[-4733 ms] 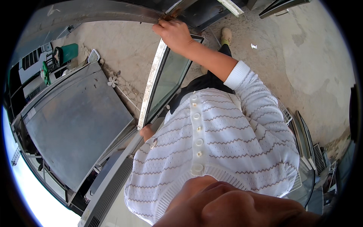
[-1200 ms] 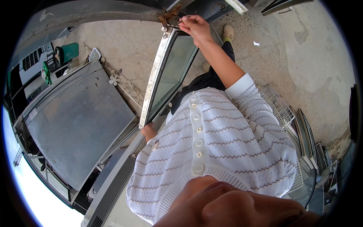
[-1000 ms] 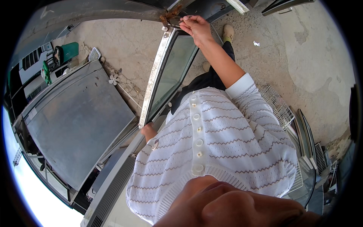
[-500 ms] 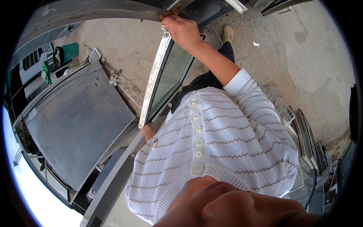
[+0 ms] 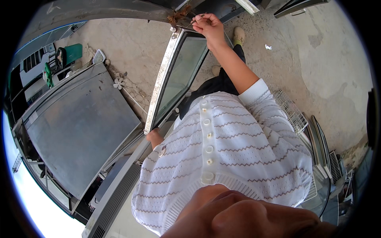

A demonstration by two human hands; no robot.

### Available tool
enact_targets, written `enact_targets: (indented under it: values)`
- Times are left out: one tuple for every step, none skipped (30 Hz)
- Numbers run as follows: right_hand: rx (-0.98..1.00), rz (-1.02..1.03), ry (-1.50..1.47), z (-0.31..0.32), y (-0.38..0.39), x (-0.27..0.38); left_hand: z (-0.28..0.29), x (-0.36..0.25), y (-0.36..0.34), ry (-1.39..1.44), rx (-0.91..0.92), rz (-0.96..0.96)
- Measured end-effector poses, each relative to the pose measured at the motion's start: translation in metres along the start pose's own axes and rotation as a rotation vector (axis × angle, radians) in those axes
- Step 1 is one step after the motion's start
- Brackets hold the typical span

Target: The person uses pliers to remove a fastener from a metal window frame. They then use a thin metal rod to pry and adjust the frame components before lifting the window pane.

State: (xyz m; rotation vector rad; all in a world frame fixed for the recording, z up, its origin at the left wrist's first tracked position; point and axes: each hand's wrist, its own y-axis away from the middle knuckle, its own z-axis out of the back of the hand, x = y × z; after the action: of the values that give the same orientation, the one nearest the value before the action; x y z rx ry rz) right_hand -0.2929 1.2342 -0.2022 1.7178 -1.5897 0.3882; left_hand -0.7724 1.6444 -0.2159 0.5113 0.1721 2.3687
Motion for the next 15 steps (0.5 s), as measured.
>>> enact_targets:
  values:
    - [-0.009, -0.039, -0.019, 0.001, -0.002, 0.000, 0.001, -0.002, 0.000, -0.001, -0.002, 0.005]
    - [-0.018, -0.078, -0.039, 0.002, -0.003, 0.000, 0.001, -0.005, -0.001, -0.003, -0.004, 0.009]
    - [-0.020, -0.088, -0.045, 0.002, -0.005, -0.002, 0.001, -0.007, -0.001, 0.020, -0.022, 0.025]
    - [-0.022, -0.098, -0.053, 0.000, -0.007, -0.004, -0.002, -0.005, -0.001, 0.041, -0.041, 0.042]
    - [-0.024, -0.108, -0.061, -0.001, -0.008, -0.005, -0.003, -0.004, -0.002, 0.062, -0.059, 0.059]
    - [-0.042, -0.122, -0.063, -0.001, -0.009, -0.006, -0.009, 0.002, -0.005, 0.021, -0.038, 0.030]
    - [-0.051, -0.146, -0.072, -0.004, -0.009, -0.007, -0.021, 0.022, -0.008, -0.024, -0.022, 0.015]
    - [-0.066, -0.160, -0.071, -0.005, -0.010, -0.009, -0.024, 0.024, -0.010, -0.062, -0.001, -0.011]
    - [-0.066, -0.165, -0.078, -0.006, -0.010, -0.010, -0.026, 0.024, -0.016, -0.108, 0.199, 0.121]
    - [-0.067, -0.164, -0.076, -0.005, -0.011, -0.012, -0.020, 0.009, -0.027, -0.149, 0.405, 0.245]
    - [-0.070, -0.169, -0.082, -0.005, -0.011, -0.013, -0.013, 0.002, -0.032, -0.198, 0.607, 0.373]
    - [-0.081, -0.174, -0.086, -0.005, -0.012, -0.014, -0.018, 0.006, -0.028, -0.160, 0.414, 0.220]
    - [-0.089, -0.188, -0.100, -0.007, -0.012, -0.014, -0.027, 0.025, -0.019, -0.129, 0.216, 0.076]
    - [-0.098, -0.197, -0.110, -0.006, -0.012, -0.014, -0.035, 0.035, -0.016, -0.092, 0.019, -0.073]
    - [-0.101, -0.193, -0.112, -0.005, -0.013, -0.015, -0.039, 0.035, -0.018, -0.077, -0.003, -0.071]
